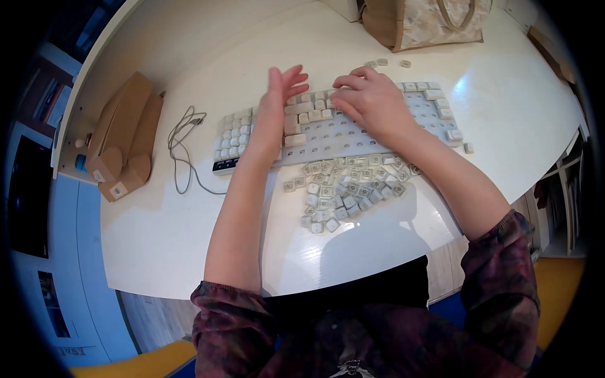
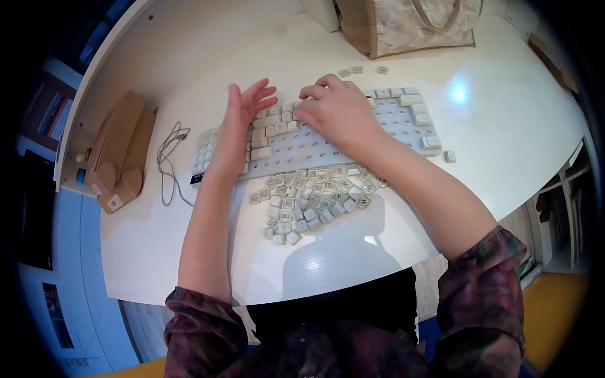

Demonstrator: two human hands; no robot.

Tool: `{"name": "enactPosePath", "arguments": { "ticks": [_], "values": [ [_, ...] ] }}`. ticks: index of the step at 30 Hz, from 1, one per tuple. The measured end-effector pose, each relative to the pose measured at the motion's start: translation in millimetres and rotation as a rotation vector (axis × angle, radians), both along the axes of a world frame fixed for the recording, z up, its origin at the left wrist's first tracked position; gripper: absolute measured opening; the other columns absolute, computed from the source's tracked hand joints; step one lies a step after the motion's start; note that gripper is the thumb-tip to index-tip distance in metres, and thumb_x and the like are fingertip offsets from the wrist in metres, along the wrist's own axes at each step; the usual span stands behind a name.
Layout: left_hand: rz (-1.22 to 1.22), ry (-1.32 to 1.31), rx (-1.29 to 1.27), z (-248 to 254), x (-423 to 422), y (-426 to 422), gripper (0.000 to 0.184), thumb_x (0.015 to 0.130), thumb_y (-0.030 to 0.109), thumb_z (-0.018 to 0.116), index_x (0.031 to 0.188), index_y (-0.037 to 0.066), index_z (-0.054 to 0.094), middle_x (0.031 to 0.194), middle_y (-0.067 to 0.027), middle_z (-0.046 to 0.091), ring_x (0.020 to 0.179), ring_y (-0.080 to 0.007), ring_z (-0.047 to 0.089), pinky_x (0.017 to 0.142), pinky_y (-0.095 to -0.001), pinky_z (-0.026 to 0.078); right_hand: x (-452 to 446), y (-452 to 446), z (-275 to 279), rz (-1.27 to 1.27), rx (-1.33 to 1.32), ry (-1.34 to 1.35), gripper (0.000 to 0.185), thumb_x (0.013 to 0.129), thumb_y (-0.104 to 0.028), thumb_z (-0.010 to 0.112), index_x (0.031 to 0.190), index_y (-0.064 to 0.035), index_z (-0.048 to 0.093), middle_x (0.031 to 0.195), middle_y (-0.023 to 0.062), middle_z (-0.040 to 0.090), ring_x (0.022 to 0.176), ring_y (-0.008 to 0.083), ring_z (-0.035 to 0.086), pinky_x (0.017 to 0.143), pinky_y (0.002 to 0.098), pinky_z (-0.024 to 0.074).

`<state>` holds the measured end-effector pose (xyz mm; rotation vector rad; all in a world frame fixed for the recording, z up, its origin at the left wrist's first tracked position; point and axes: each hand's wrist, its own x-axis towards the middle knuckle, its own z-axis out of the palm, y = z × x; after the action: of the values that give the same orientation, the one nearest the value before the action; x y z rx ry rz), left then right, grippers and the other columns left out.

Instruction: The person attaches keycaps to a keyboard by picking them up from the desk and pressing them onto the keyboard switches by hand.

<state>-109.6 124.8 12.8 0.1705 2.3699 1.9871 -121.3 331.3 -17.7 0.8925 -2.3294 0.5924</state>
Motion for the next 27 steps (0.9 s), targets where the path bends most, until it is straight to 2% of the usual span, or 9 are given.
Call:
{"name": "enactPosePath", "arguments": {
  "ticks": [4, 7, 10, 16, 19, 22, 25, 27],
  "values": [
    [0.143, -0.016, 0.306, 9, -1, -3, 0.078, 0.106, 0.058, 0.017, 0.145, -0.004, 0.042, 0.140, -0.0174, 0.053, 0.131, -0.0263, 0.051, 0.115, -0.0379, 0.032, -2, 5, 5, 0.106, -0.036, -0.073, 0.019, 0.092, -0.025, 0.064, 0.091, -0.0087, 0.074, 0.099, 0.0013, 0.070, 0.103, 0.0249, 0.059, 0.092, 0.0394, 0.0464],
    [0.167, -0.001, 0.457, 4, -7, -14, 0.076, 0.106, 0.057, 0.019, 0.145, -0.005, 0.042, 0.140, -0.0181, 0.052, 0.126, -0.0239, 0.055, 0.113, -0.0394, 0.034, 5, 4, 11, 0.156, -0.018, -0.127, 0.017, 0.090, -0.024, 0.066, 0.091, -0.0093, 0.074, 0.099, 0.0035, 0.070, 0.101, 0.0247, 0.060, 0.092, 0.0392, 0.0467],
    [0.232, 0.007, 0.587, 4, -10, -22, 0.067, 0.108, 0.050, 0.025, 0.143, -0.005, 0.043, 0.135, -0.0162, 0.055, 0.127, -0.0268, 0.053, 0.112, -0.0382, 0.037, 11, 8, 17, 0.185, -0.010, -0.169, 0.016, 0.088, -0.022, 0.069, 0.092, -0.0076, 0.074, 0.098, 0.0049, 0.069, 0.098, 0.0253, 0.061, 0.089, 0.0394, 0.0483],
    [0.432, 0.199, 0.046, 5, -15, -52, 0.058, 0.108, 0.045, 0.031, 0.131, -0.001, 0.058, 0.118, -0.0119, 0.065, 0.112, -0.0221, 0.062, 0.109, -0.0369, 0.039, 6, 20, 15, 0.213, -0.051, -0.279, 0.016, 0.086, -0.017, 0.071, 0.096, -0.0047, 0.073, 0.096, 0.0073, 0.068, 0.088, 0.0283, 0.064, 0.078, 0.0385, 0.0526],
    [0.537, 0.206, 0.049, -3, -18, -73, 0.056, 0.107, 0.046, 0.036, 0.125, 0.000, 0.063, 0.114, -0.0102, 0.068, 0.102, -0.0184, 0.064, 0.101, -0.0348, 0.043, 13, 15, 23, 0.234, -0.181, -0.443, 0.014, 0.086, -0.014, 0.071, 0.095, -0.0041, 0.073, 0.094, 0.0085, 0.068, 0.081, 0.0255, 0.065, 0.072, 0.0356, 0.0526],
    [0.618, 0.164, 0.245, -6, -22, -91, 0.050, 0.105, 0.042, 0.042, 0.121, 0.000, 0.065, 0.111, -0.0096, 0.068, 0.095, -0.0167, 0.064, 0.092, -0.0312, 0.046, 23, 8, 31, 0.375, -0.283, -0.590, 0.012, 0.085, -0.013, 0.073, 0.093, -0.0033, 0.074, 0.090, 0.0083, 0.069, 0.076, 0.0219, 0.065, 0.068, 0.0330, 0.0515],
    [0.631, 0.117, 0.085, -5, -22, -99, 0.044, 0.105, 0.036, 0.046, 0.123, 0.000, 0.064, 0.111, -0.0102, 0.069, 0.097, -0.0175, 0.065, 0.092, -0.0316, 0.049, 31, 3, 32, 0.522, -0.230, -0.649, 0.013, 0.084, -0.014, 0.074, 0.092, -0.0031, 0.074, 0.087, 0.0083, 0.070, 0.076, 0.0208, 0.064, 0.067, 0.0317, 0.0508],
    [0.547, 0.122, -0.002, -10, -23, -103, 0.042, 0.103, 0.034, 0.050, 0.117, -0.001, 0.066, 0.103, -0.0099, 0.070, 0.091, -0.0170, 0.064, 0.086, -0.0310, 0.049, 30, 3, 31, 0.546, -0.208, -0.596, 0.014, 0.085, -0.015, 0.074, 0.093, -0.0034, 0.074, 0.087, 0.0078, 0.070, 0.082, 0.0226, 0.064, 0.072, 0.0325, 0.0512]
  ]
}}
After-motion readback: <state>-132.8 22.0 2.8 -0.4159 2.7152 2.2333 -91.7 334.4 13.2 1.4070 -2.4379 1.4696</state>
